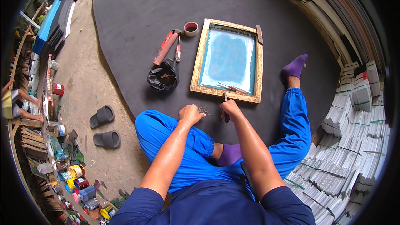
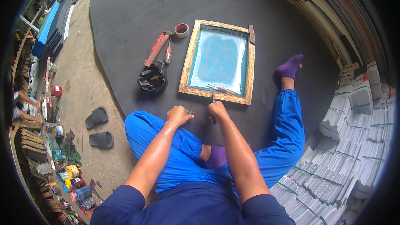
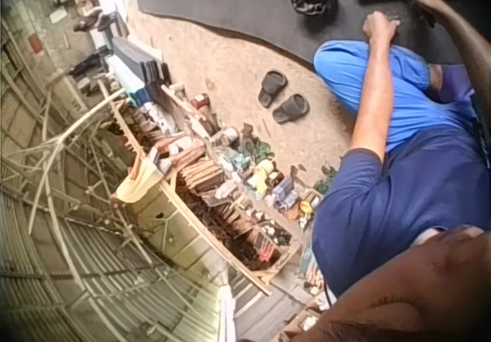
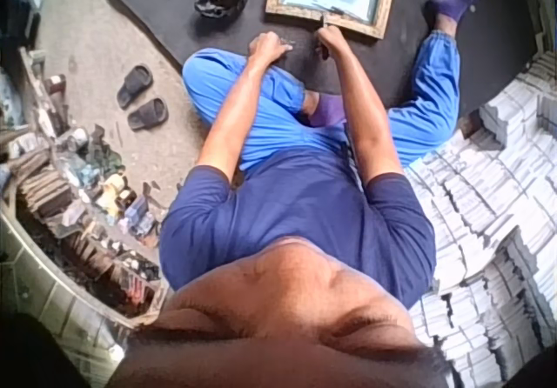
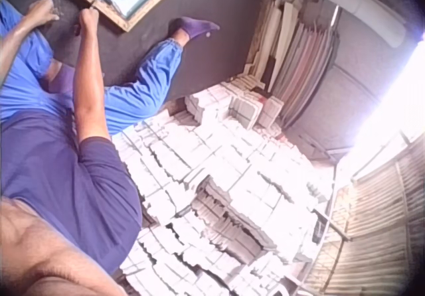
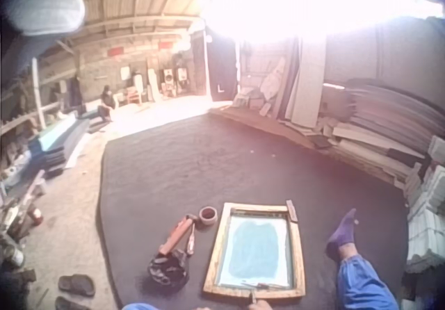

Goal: The person sits on the floor and uses a small tool to scrape the edges of a wooden frame containing a blue surface. The person repeatedly scrapes the frame's perimeter, occasionally adjusting the tool's position.

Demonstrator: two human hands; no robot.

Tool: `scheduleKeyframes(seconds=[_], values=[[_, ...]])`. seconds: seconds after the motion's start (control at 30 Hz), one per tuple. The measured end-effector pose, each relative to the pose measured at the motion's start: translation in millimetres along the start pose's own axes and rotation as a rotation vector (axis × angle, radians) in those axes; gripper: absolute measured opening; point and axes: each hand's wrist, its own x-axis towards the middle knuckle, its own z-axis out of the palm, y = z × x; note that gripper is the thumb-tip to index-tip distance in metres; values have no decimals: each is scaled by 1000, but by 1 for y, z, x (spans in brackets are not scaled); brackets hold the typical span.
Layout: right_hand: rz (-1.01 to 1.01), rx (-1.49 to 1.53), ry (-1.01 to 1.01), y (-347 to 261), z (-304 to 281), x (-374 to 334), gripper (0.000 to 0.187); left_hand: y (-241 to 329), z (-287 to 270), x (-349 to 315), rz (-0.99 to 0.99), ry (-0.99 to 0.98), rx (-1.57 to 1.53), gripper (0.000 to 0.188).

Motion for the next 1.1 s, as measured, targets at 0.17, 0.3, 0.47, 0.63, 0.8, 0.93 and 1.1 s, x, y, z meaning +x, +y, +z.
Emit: scheduleKeyframes(seconds=[0.17, 0.3, 0.47, 0.63, 0.8, 0.93, 1.1], values=[[49, -35, 63, -11, 5, -9, 17, 2, 2, 2, 12, 14, -17, 47], [16, -112, 117, -16, 10, -22, 16, 1, 6, 4, 10, 8, -37, 47], [-44, 177, 81, 13, 15, -5, 21, 4, 4, 5, 1, 16, -80, 47], [-151, 383, -41, 33, 15, 0, 30, 6, -1, 3, 11, 25, -204, 36], [-168, 107, -290, 35, 24, -32, 35, 4, 8, -2, 329, 344, -301, 19], [-143, 5, -397, 35, 31, -41, 37, 4, 11, -2, 368, 349, -205, 15], [-90, 1, -477, 32, 29, -44, 45, 2, 10, -4, 329, 323, -147, 15]])
